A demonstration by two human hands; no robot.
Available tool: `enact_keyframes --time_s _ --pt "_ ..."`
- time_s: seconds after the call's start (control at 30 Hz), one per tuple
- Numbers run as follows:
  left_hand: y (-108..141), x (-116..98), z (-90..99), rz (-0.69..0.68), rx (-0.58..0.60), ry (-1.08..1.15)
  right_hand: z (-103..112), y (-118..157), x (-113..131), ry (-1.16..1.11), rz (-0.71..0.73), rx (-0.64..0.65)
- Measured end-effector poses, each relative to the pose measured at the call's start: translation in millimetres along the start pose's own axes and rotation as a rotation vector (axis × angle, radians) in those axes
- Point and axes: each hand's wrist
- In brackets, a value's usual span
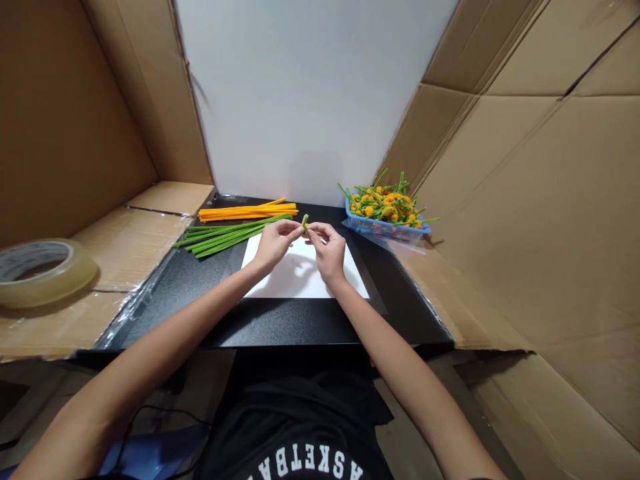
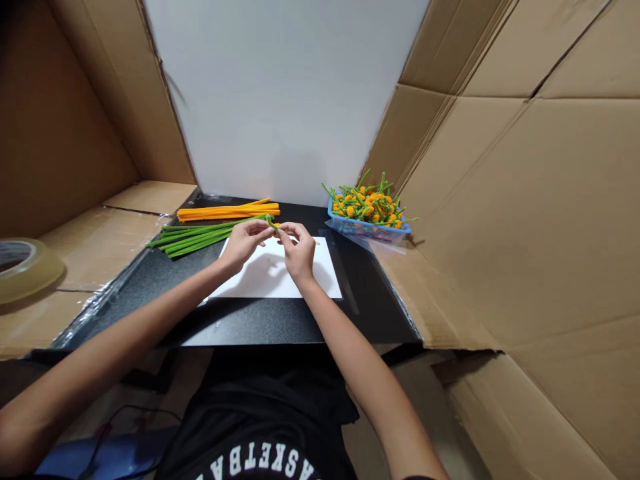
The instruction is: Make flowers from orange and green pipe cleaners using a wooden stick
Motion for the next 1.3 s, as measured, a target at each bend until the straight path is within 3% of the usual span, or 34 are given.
enact_keyframes --time_s 0.17,0.47,0.67,0.8,0.9,1.0,1.13,1.3 --pt "3 0 -4.6 0.137 -0.033 0.209 1 -1 1 0.118 0.027 0.004" --pt "-3 0 1.8 0.095 -0.154 0.179 6 -10 -3 0.119 0.015 0.154" --pt "-8 1 8.0 0.106 -0.042 0.048 14 -15 -4 0.292 0.205 0.207" --pt "-13 3 17.7 0.182 0.104 -0.044 20 -17 0 0.447 0.407 0.349" --pt "-15 2 21.8 0.267 0.173 -0.107 22 -18 1 0.501 0.48 0.454" --pt "-14 -1 20.2 0.293 0.2 -0.068 21 -18 0 0.501 0.438 0.423" --pt "-9 -8 12.7 0.253 0.127 0.088 16 -15 -1 0.37 0.239 0.225" --pt "-2 -5 4.9 0.013 0.038 0.125 9 -13 -4 0.109 -0.012 0.125"
Point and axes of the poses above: each hand's wrist, its own y-axis away from the middle knuckle, its own z-axis out of the back of the hand, x = y × z, and after that the axes turned 5 degrees about -x, right-handed
